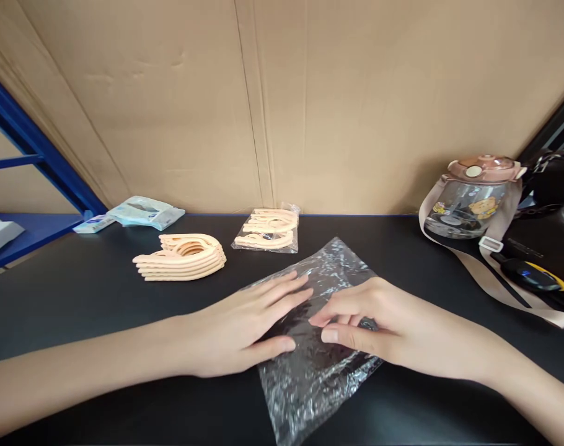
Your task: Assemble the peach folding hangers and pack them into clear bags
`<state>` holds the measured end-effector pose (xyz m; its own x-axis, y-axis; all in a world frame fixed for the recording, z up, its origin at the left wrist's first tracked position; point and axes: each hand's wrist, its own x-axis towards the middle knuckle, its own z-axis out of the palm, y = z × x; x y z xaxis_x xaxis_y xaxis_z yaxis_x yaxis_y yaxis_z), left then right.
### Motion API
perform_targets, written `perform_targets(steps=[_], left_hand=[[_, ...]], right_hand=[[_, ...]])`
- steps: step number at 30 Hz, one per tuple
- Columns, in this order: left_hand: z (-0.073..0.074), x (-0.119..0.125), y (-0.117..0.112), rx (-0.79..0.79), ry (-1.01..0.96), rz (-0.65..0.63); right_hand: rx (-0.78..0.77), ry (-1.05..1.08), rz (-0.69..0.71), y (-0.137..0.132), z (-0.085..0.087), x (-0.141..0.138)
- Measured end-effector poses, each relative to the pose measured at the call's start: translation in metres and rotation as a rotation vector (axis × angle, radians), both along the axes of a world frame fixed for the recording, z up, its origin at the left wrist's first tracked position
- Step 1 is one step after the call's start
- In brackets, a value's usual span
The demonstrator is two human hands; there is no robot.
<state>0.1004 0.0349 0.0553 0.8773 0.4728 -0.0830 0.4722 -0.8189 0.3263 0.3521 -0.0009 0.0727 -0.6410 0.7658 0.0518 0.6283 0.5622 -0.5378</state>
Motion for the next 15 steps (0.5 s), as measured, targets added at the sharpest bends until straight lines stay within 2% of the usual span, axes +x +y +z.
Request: perform_targets(steps=[4,8,12,15], left_hand=[[-0.003,-0.027,-0.004,-0.064,0.058,-0.016],[-0.003,-0.051,0.001,-0.02,0.027,-0.036],[-0.012,-0.066,0.001,0.037,-0.008,0.052],[-0.015,-0.07,0.001,0.023,0.033,0.036]], right_hand=[[-0.002,0.048,-0.013,0.012,-0.006,0.001],[0.02,-0.019,-0.059,0.027,-0.02,0.008],[0.076,-0.103,-0.126,0.032,-0.03,0.01],[0.105,-0.144,-0.127,0.031,-0.035,0.009]])
